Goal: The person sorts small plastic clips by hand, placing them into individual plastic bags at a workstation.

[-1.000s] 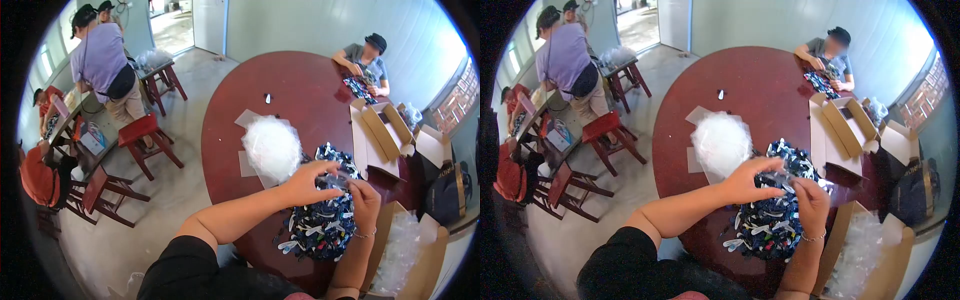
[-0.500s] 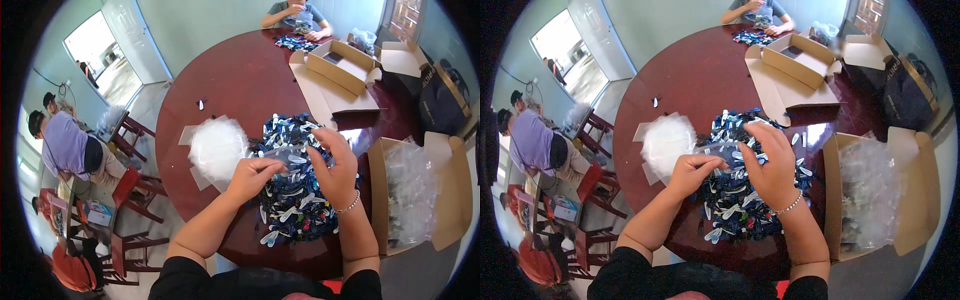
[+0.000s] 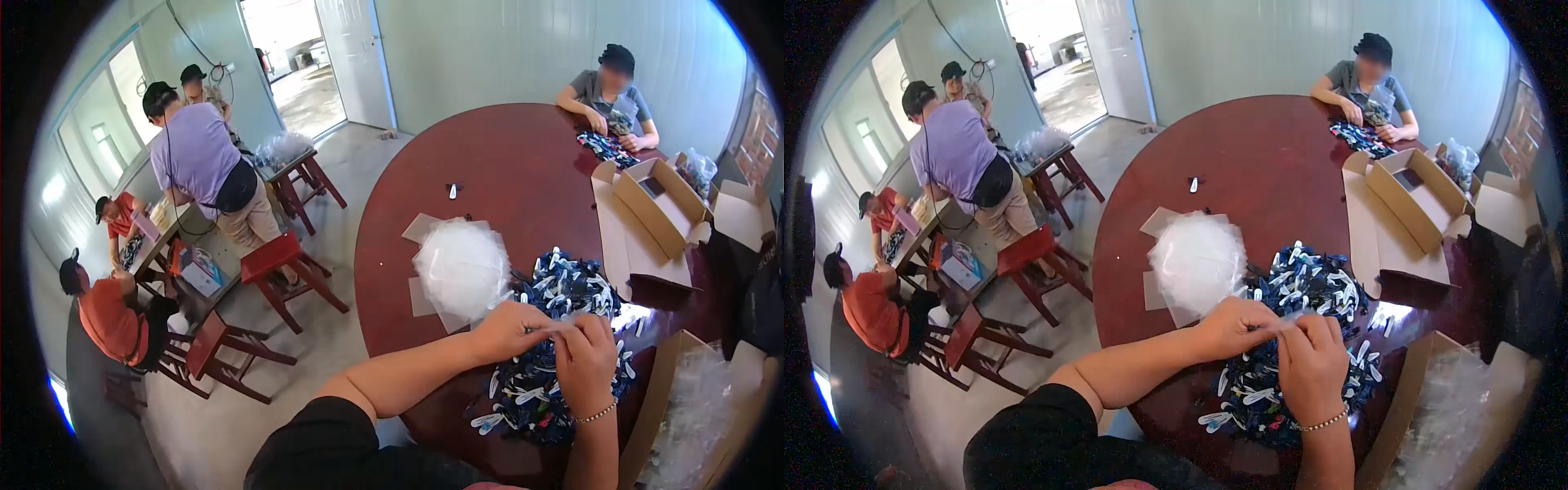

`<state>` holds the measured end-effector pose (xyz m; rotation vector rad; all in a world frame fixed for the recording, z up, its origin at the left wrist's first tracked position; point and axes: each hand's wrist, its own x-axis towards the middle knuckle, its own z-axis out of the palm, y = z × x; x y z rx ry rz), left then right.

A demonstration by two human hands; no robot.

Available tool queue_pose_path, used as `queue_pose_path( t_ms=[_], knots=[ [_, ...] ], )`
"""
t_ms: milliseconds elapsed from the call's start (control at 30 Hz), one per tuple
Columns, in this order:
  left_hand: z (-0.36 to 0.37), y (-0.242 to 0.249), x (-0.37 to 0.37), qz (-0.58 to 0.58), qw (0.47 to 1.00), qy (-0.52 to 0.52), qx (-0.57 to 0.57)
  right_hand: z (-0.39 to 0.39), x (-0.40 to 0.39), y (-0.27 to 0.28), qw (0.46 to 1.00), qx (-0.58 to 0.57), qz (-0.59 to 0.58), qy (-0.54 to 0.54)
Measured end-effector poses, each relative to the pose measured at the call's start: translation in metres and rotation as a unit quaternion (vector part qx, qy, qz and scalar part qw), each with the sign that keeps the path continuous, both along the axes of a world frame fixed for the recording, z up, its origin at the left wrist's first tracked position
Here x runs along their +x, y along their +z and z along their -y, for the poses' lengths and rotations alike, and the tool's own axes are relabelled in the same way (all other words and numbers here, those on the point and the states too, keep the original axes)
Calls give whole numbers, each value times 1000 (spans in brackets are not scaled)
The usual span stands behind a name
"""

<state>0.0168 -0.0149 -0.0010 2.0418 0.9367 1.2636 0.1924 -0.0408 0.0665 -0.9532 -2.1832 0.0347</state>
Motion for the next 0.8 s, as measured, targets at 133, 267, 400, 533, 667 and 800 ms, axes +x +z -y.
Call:
queue_pose_path(
  t_ms=[133,267,400,533,667,800],
  knots=[
    [0,4,0,-20,999,-10,33,-1,-4,5,999,26,-17,21],
    [-2,-1,-1,-46,998,1,41,4,4,3,998,-7,-50,28],
    [-1,1,-2,-49,999,-1,-20,9,3,8,998,-45,-15,37],
    [-3,1,-2,-54,998,-25,-5,5,4,5,995,-37,-38,83],
    [-8,-8,-2,-64,997,-37,26,3,9,5,994,-66,-2,83],
    [-11,-14,-6,-107,990,47,77,2,10,0,992,-96,22,83]
  ],
)
